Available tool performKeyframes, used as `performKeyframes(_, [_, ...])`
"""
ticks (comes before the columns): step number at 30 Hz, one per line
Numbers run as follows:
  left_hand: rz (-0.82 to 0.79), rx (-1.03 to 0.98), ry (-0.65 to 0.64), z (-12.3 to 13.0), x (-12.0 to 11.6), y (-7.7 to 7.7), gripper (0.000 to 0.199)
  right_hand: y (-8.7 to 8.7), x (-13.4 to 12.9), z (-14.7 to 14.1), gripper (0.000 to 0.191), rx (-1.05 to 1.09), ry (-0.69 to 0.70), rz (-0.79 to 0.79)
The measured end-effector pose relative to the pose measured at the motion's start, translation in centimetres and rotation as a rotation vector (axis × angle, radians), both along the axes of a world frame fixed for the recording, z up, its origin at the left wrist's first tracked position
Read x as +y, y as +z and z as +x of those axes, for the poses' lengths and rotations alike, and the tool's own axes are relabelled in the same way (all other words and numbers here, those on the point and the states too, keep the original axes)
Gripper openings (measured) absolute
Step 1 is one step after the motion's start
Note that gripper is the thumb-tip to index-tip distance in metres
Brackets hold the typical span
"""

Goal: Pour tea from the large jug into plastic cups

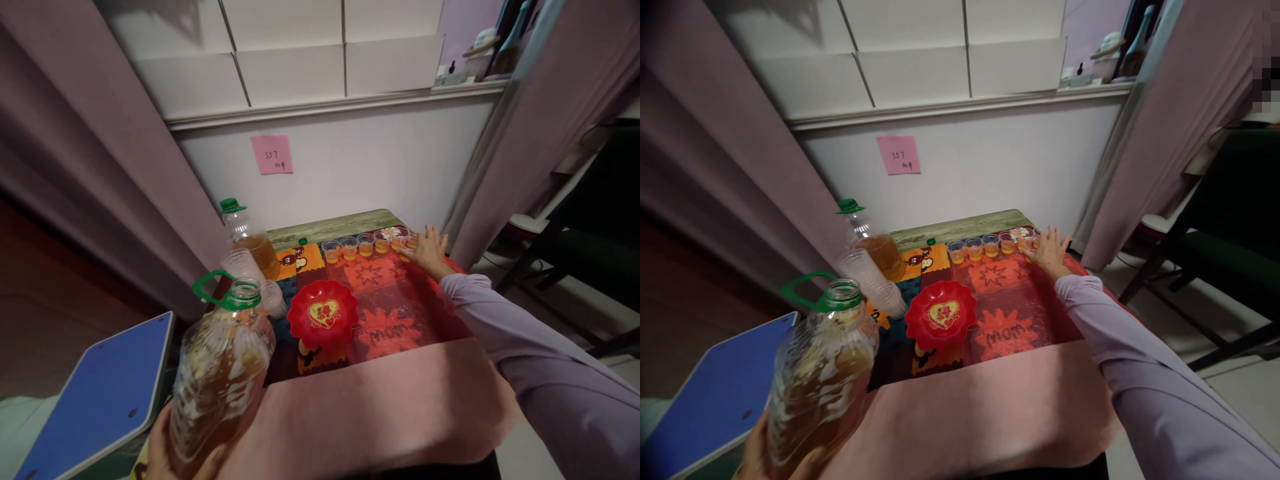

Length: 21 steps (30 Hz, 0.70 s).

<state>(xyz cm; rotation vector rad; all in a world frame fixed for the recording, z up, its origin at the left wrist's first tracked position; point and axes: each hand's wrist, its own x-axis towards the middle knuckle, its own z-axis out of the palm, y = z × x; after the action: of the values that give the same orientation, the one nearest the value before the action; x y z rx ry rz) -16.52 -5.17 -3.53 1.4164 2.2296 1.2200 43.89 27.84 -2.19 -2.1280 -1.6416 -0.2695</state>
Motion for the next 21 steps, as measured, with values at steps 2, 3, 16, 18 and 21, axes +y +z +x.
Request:
performKeyframes(2, [0.061, -0.016, -0.004, 0.4, 0.0, -0.2, 0.124, 0.9, -0.3, -0.6, 0.079, 0.012, 0.027, 0.024])
performKeyframes(3, [0.108, -0.036, -0.012, 0.7, 0.0, -0.3, 0.122, 1.6, -0.3, -1.1, 0.078, 0.023, 0.053, 0.05])
performKeyframes(16, [0.291, -0.116, -0.165, 2.6, -0.5, -0.1, 0.11, 9.3, -8.7, -27.0, 0.027, 0.156, 1.094, -0.032])
performKeyframes(18, [0.304, -0.119, -0.167, 2.5, -0.6, -0.4, 0.111, 9.5, -9.9, -30.3, 0.036, 0.022, 1.125, -0.144])
performKeyframes(21, [0.308, -0.137, -0.186, 2.4, -0.6, -0.8, 0.113, 9.7, -10.5, -33.2, 0.039, -0.108, 1.096, -0.274])
